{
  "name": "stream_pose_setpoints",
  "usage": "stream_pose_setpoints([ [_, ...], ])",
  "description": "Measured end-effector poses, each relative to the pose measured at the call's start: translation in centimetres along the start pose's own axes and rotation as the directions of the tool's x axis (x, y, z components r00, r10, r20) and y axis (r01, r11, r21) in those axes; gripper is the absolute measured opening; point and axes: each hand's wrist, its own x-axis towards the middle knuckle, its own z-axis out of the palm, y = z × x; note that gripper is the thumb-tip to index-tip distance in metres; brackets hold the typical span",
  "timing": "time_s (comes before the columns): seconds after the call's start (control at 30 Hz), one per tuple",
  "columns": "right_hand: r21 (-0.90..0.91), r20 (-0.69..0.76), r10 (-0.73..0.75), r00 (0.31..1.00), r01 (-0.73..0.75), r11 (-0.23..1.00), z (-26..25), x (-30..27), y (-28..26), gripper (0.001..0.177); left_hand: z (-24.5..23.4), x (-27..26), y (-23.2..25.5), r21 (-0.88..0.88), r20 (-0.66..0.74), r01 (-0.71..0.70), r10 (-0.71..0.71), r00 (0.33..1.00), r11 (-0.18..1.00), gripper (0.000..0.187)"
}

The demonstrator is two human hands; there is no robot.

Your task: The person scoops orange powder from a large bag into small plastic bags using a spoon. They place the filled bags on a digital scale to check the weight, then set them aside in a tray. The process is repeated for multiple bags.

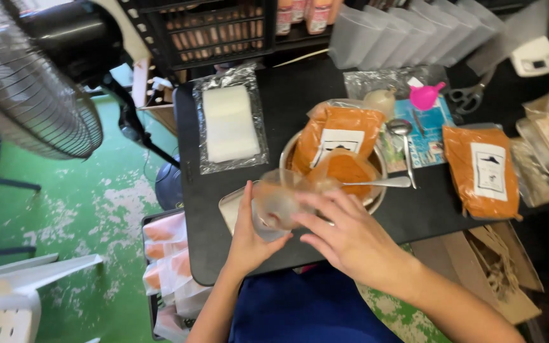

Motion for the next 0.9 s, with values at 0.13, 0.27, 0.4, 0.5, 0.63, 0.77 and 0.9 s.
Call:
stream_pose_setpoints([
  [0.13, -0.038, -0.297, 0.286, 0.911, -0.311, 0.950, 0.3, -3.7, 4.9, 0.057, 0.0, -0.1, 0.4, -0.071, -0.034, 0.036, -0.038, 0.999, 0.997, 0.116],
  [0.27, 0.176, -0.408, 0.772, 0.487, -0.788, 0.590, 4.0, -8.2, 10.7, 0.071, -0.3, -0.3, -1.3, -0.030, -0.117, 0.070, -0.073, 0.990, 0.997, 0.126],
  [0.4, 0.730, -0.243, 0.907, 0.343, -0.551, 0.404, 8.0, -10.1, 12.8, 0.024, -0.2, -1.0, -0.1, 0.043, -0.170, 0.084, -0.076, 0.983, 0.996, 0.106],
  [0.5, 0.822, -0.101, 0.907, 0.409, -0.479, 0.308, 7.6, -7.8, 11.5, 0.040, 0.3, -0.9, 0.8, -0.007, -0.189, 0.119, -0.118, 0.975, 0.993, 0.106],
  [0.63, 0.520, -0.248, 0.632, 0.734, -0.450, 0.726, 8.9, -7.5, 12.3, 0.032, 1.4, -0.9, 1.2, -0.018, -0.214, 0.131, -0.132, 0.968, 0.991, 0.107],
  [0.77, 0.149, -0.438, 0.153, 0.886, -0.097, 0.984, 5.8, -9.5, 13.0, 0.019, 2.5, -1.2, 1.9, 0.002, -0.255, 0.165, -0.159, 0.954, 0.986, 0.108],
  [0.9, -0.128, -0.438, -0.126, 0.890, 0.077, 0.989, 5.5, -12.0, 14.3, 0.015, 3.3, -1.2, 2.4, 0.013, -0.279, 0.161, -0.151, 0.948, 0.987, 0.107],
])
